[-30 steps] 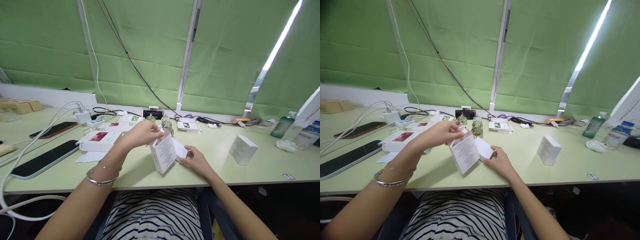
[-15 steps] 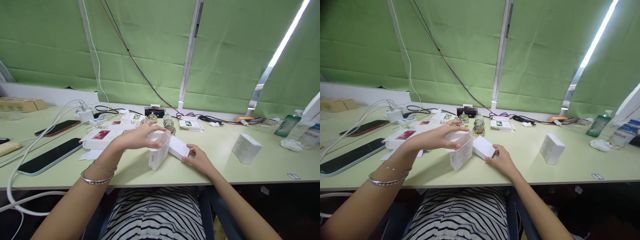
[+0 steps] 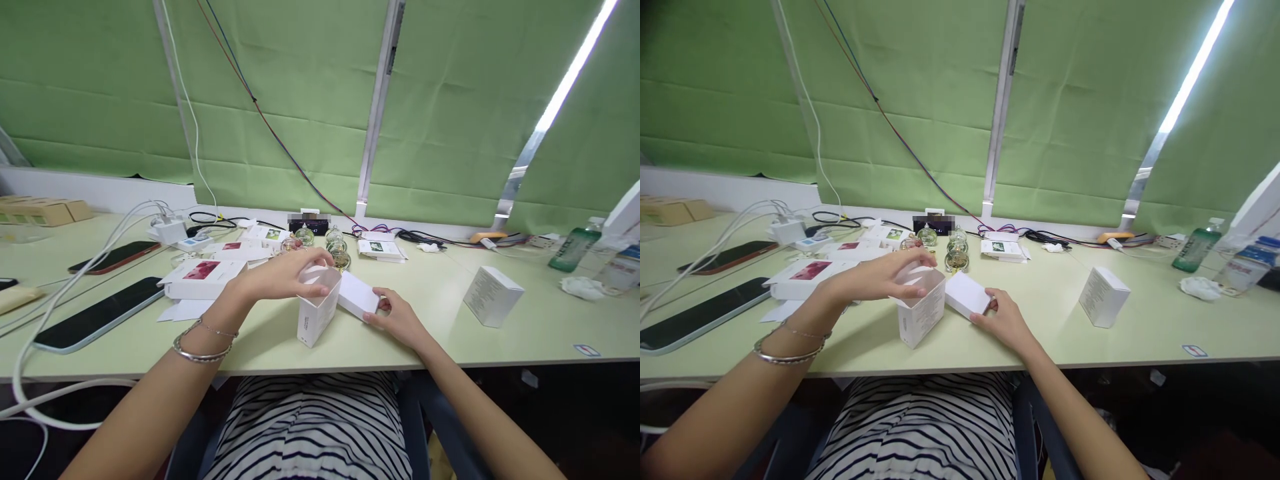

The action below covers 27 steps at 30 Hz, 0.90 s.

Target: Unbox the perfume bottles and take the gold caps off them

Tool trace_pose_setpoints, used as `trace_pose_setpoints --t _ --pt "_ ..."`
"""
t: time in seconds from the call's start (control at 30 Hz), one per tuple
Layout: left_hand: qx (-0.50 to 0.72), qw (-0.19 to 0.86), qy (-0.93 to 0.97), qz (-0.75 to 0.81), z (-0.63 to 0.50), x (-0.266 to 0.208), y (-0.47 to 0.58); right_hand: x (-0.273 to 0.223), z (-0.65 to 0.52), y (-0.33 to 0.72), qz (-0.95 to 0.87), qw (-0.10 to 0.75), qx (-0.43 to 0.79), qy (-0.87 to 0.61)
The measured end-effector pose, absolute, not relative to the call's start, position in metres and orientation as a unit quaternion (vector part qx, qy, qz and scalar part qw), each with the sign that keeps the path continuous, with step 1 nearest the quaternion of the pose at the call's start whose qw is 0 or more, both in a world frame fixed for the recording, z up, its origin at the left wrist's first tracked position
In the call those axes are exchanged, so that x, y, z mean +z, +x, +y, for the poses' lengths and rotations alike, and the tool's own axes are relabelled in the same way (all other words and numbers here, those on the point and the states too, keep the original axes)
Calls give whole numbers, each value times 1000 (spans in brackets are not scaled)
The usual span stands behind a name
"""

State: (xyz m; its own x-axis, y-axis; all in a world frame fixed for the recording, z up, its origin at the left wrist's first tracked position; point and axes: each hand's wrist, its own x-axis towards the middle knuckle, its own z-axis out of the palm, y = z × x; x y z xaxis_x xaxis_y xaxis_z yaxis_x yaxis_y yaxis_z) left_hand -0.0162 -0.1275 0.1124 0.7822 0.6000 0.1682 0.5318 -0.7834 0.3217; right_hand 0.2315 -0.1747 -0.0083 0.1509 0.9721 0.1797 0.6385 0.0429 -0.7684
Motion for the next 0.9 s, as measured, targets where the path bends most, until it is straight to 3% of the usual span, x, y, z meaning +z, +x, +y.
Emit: trace_pose_setpoints --t 0.2,0.57,0.9 --pt "191 155 916 318 -123 101 -19 -5 -176 229 -622 364 213 -660" --pt "109 143 933 313 -122 101 -20 -4 -176 229 -623 352 212 -666" --pt "43 283 931 228 -113 97 -32 -7 -176 229 -611 378 213 -663"
